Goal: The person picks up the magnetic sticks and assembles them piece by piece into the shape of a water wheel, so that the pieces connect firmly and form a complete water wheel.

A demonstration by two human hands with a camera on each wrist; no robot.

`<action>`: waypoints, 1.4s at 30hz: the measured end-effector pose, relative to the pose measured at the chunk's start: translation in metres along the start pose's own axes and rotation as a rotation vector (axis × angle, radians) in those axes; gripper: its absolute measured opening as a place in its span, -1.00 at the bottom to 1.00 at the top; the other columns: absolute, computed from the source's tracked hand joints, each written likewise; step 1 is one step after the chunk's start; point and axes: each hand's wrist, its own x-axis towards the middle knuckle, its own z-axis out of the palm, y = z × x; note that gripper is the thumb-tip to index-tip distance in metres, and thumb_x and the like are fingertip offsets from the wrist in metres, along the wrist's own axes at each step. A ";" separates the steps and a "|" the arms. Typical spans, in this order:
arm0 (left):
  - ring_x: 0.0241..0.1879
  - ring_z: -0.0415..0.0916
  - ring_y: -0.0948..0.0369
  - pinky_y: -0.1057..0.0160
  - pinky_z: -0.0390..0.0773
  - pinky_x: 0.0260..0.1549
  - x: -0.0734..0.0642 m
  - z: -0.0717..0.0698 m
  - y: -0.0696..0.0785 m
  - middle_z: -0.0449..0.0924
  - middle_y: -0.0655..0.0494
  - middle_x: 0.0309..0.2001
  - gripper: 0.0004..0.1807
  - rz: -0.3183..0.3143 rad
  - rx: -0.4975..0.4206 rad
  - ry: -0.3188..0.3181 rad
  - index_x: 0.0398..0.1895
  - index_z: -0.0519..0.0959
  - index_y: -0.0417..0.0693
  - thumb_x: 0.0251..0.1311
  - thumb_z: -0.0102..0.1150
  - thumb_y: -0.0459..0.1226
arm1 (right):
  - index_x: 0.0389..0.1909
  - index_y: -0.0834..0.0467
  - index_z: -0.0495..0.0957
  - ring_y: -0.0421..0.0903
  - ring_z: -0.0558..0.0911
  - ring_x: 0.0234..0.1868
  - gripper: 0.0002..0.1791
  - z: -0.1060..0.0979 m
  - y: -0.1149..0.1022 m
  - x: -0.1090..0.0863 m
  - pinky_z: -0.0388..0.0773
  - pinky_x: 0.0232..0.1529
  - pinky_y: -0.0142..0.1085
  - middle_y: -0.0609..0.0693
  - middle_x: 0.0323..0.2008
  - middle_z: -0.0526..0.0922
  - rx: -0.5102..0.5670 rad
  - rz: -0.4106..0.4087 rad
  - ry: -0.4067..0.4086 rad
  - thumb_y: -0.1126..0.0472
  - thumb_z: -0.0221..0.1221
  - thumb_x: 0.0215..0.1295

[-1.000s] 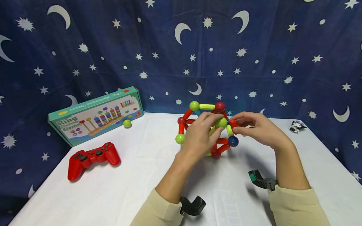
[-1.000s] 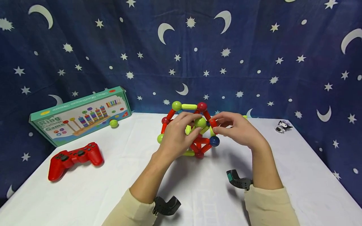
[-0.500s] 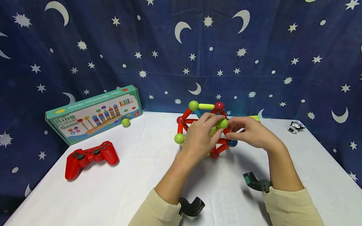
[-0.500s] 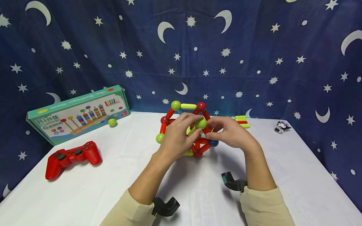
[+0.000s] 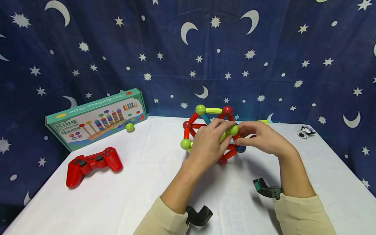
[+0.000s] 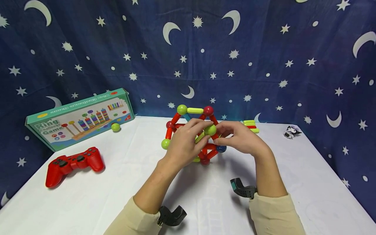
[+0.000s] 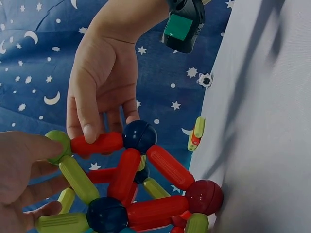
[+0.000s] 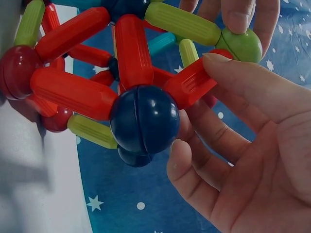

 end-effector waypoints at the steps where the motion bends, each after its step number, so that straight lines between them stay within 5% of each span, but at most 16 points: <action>1: 0.06 0.64 0.27 0.26 0.57 -0.05 0.000 0.000 0.000 0.67 0.20 0.09 -0.53 0.000 0.001 -0.001 0.31 0.61 0.14 0.34 0.35 -0.18 | 0.01 0.10 0.68 0.00 0.66 -0.02 -0.71 0.000 0.000 0.000 0.58 -0.08 -0.16 0.03 -0.10 0.74 0.003 0.000 -0.001 0.11 0.38 0.32; 9: 0.03 0.66 0.25 0.28 0.61 -0.01 0.000 -0.003 -0.003 0.67 0.18 0.11 -0.54 -0.028 -0.038 -0.020 0.30 0.62 0.13 0.33 0.35 -0.16 | 0.03 0.09 0.68 0.00 0.66 -0.01 -0.69 0.001 0.005 0.002 0.59 -0.05 -0.13 0.04 -0.08 0.74 0.035 -0.008 -0.011 0.11 0.39 0.32; 17: -0.01 0.69 0.16 0.31 0.67 -0.07 0.002 -0.017 -0.020 0.72 0.06 0.05 -0.66 -0.093 -0.326 0.085 0.16 0.69 -0.07 0.34 0.26 -0.26 | 0.13 0.14 0.62 -0.01 0.68 -0.08 -0.70 -0.006 0.031 0.002 0.69 -0.14 -0.19 -0.02 -0.06 0.74 0.217 -0.026 0.008 0.15 0.24 0.46; 23: -0.06 0.71 0.17 0.19 0.70 0.01 0.001 -0.027 -0.036 0.73 0.01 0.01 -0.69 -0.217 -0.456 0.154 0.12 0.69 -0.13 0.38 0.19 -0.27 | 0.10 0.03 0.62 -0.22 0.69 -0.11 -0.76 -0.013 0.066 0.002 0.71 -0.15 -0.35 -0.25 -0.10 0.72 0.347 0.074 0.160 0.12 0.22 0.50; 27: -0.06 0.70 0.16 0.17 0.69 0.02 -0.001 -0.030 -0.049 0.75 0.04 -0.02 -0.72 -0.296 -0.493 0.204 0.09 0.71 -0.12 0.40 0.20 -0.26 | 0.20 0.15 0.56 -0.37 0.65 -0.12 -0.63 -0.016 0.094 -0.001 0.68 -0.18 -0.44 -0.31 -0.08 0.68 0.254 0.177 0.292 0.06 0.21 0.51; 32: -0.07 0.71 0.12 0.11 0.68 0.04 -0.003 -0.027 -0.072 0.78 0.02 -0.05 -0.75 -0.405 -0.539 0.268 0.03 0.73 -0.11 0.41 0.16 -0.27 | 0.38 0.28 0.43 -0.10 0.63 -0.01 -0.47 -0.015 0.126 0.004 0.66 -0.22 -0.41 0.26 0.27 0.55 0.046 0.346 0.388 0.08 0.13 0.54; 36: -0.05 0.70 0.07 0.05 0.66 0.07 -0.005 -0.022 -0.092 0.78 -0.02 -0.07 -0.74 -0.519 -0.526 0.303 0.00 0.75 -0.12 0.39 0.12 -0.28 | 0.50 0.25 0.31 0.40 0.48 0.28 -0.41 -0.016 0.146 0.009 0.65 0.13 0.05 0.47 0.49 0.21 -0.057 0.502 0.399 0.16 0.08 0.53; 39: -0.05 0.69 0.04 0.03 0.63 0.08 -0.008 -0.018 -0.103 0.78 -0.04 -0.07 -0.72 -0.599 -0.527 0.308 -0.01 0.75 -0.13 0.38 0.11 -0.28 | 0.51 0.26 0.29 0.52 0.22 0.47 -0.39 -0.018 0.154 0.012 0.27 0.37 0.40 0.50 0.52 0.12 -0.130 0.549 0.382 0.21 0.07 0.49; 42: -0.06 0.71 0.02 0.07 0.65 0.03 -0.011 -0.011 -0.112 0.78 -0.08 -0.08 -0.71 -0.631 -0.563 0.304 -0.01 0.75 -0.16 0.37 0.10 -0.30 | 0.46 0.29 0.33 0.56 0.09 0.51 -0.41 -0.021 0.158 0.014 0.07 0.40 0.48 0.52 0.49 0.14 -0.227 0.546 0.345 0.24 0.08 0.45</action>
